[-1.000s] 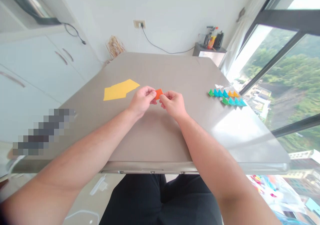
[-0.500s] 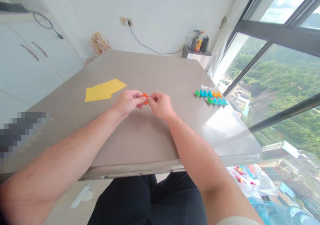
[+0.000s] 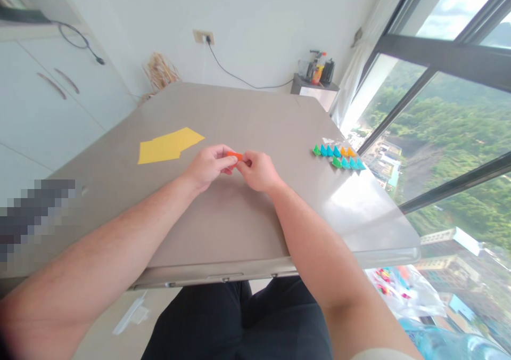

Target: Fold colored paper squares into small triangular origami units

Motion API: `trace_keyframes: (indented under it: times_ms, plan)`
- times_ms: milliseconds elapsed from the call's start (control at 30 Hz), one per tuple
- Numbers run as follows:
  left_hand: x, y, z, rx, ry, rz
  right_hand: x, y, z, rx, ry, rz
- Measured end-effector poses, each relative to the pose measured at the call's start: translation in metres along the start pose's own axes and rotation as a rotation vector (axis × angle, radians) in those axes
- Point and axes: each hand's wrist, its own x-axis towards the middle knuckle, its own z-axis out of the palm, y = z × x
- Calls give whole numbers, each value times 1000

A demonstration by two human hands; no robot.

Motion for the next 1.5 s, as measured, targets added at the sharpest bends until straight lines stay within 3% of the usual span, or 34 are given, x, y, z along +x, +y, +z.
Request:
trace_keyframes:
  times_ms: [200, 333, 433, 567, 767, 1067, 1500]
  plan:
    - [3, -1, -3, -50, 86, 9, 1, 0, 4, -80, 24, -31]
    - [0, 4, -3, -27, 135, 31, 2, 3, 6, 88, 109, 18]
    - [-3, 5, -1, 23, 164, 101, 2, 5, 4, 240, 152, -87]
    - [-5, 5, 1, -19, 137, 150, 2, 5, 1, 267, 120, -202]
    - [-4, 9, -4, -25, 123, 202, 5, 2, -5, 354, 172, -136]
    - [-7, 12, -6, 65, 51, 296, 7, 3, -8, 418, 140, -176]
    - [-8, 12, -6, -67, 22, 266, 1, -5, -13, 553, 77, -113]
